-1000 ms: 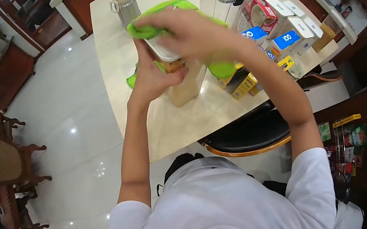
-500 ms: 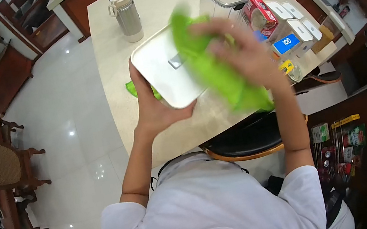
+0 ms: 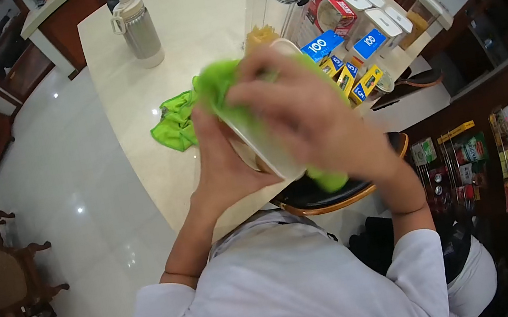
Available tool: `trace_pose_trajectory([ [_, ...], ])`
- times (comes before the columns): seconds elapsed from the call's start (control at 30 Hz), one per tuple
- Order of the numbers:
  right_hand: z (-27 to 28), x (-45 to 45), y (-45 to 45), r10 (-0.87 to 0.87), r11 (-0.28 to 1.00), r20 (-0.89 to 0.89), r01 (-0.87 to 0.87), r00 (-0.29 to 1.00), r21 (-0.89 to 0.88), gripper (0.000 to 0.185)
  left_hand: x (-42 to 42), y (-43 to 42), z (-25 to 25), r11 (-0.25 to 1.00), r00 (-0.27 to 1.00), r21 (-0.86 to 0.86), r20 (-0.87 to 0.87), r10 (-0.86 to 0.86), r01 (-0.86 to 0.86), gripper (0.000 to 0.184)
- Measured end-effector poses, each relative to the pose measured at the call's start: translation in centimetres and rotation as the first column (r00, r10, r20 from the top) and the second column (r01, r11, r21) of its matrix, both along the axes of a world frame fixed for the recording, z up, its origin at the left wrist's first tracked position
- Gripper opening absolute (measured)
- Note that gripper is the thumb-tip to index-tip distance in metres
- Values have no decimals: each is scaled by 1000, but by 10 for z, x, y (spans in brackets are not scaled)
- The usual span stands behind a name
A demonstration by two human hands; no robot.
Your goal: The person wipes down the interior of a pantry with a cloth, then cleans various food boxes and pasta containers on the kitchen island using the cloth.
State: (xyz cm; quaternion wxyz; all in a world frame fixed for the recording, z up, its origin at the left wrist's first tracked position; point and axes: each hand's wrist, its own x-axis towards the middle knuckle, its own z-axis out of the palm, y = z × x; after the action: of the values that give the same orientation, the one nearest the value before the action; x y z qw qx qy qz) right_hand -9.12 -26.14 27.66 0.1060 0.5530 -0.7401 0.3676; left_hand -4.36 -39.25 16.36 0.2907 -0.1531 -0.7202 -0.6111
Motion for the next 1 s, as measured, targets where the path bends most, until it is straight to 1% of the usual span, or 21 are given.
trace_pose_trajectory([
  [0.03, -1, 15, -11, -85, 996, -49, 84, 995, -40, 28, 5, -2, 7, 997, 984, -65, 178, -20, 32, 120],
  [0.07, -2, 12, -11, -89, 995, -48, 87, 995, -37, 28, 2, -3, 6, 997, 984, -62, 179, -24, 36, 120],
  [0.13, -7, 2, -8, -212, 977, -238, 209, 948, -39, 28, -2, -5, 2, 984, 995, -151, -49, 92, -99, 121],
  [0.17, -2, -3, -3, -318, 947, -221, 321, 922, -26, 26, -1, -6, 1, 977, 992, -178, -72, 108, -119, 122],
  [0.2, -2, -8, 4, -320, 946, -224, 323, 921, -23, 26, -2, -6, 3, 977, 991, -175, -80, 106, -118, 123],
  [0.27, -3, -13, 13, -549, 823, -316, 565, 773, -47, 23, -1, -6, 7, 961, 988, -239, -88, 124, -141, 123],
  [0.3, -4, -7, 12, -585, 795, -323, 605, 744, -46, 20, 0, -4, 6, 961, 988, -237, -91, 122, -141, 123],
  [0.33, -3, -6, 10, -588, 793, -324, 607, 741, -49, 20, 1, -2, 4, 971, 991, -203, -74, 112, -125, 123],
  [0.37, -3, -4, 7, -520, 849, -246, 526, 818, -44, 21, 1, -1, 3, 979, 994, -173, -57, 98, -106, 123],
  [0.4, -3, -1, 4, -441, 897, -163, 440, 883, -47, 22, 1, -1, 4, 979, 994, -179, -55, 91, -100, 123],
  [0.47, -7, 14, -9, -193, 978, -198, 173, 961, -113, 30, 1, -4, 4, 967, 994, -233, -52, 96, -105, 123],
  [0.53, -7, 32, -11, -212, 975, -106, 202, 972, -92, 33, 4, -8, -4, 937, 993, -334, 29, 117, -101, 125],
  [0.57, -7, 42, -5, -213, 975, -102, 204, 972, -92, 33, 5, -8, -5, 969, 995, -233, 32, 97, -87, 126],
  [0.6, -6, 49, 8, -224, 974, -103, 227, 969, 17, 32, 4, -7, -4, 989, 997, -126, 29, 77, -73, 128],
  [0.67, -5, 57, 32, -236, 960, -109, 249, 966, 129, 31, 1, -6, 1, 997, 998, -60, 31, 49, -47, 129],
  [0.73, -10, 59, 53, -373, 904, -191, 402, 908, 147, 28, 3, -3, 1, 973, 995, -211, -57, 86, -96, 129],
  [0.8, -20, 24, 69, -518, 839, -190, 539, 834, 77, 26, 3, -2, 1, 969, 992, -216, -64, 111, -122, 128],
  [0.87, -17, 3, 66, -424, 902, 100, 430, 900, -42, 23, 2, 1, 2, 963, 990, -229, -72, 125, -138, 128],
  [0.9, -18, 3, 61, -429, 899, 105, 435, 897, -46, 23, 2, 2, 3, 967, 990, -217, -75, 119, -133, 126],
  [0.97, -25, 5, 44, -541, 840, -154, 523, 827, -146, 21, 3, 1, 4, 968, 991, -216, -75, 110, -124, 125],
  [1.0, -31, 11, 42, -546, 837, -150, 526, 824, -154, 21, 2, 0, 3, 967, 988, -211, -81, 132, -146, 125],
])
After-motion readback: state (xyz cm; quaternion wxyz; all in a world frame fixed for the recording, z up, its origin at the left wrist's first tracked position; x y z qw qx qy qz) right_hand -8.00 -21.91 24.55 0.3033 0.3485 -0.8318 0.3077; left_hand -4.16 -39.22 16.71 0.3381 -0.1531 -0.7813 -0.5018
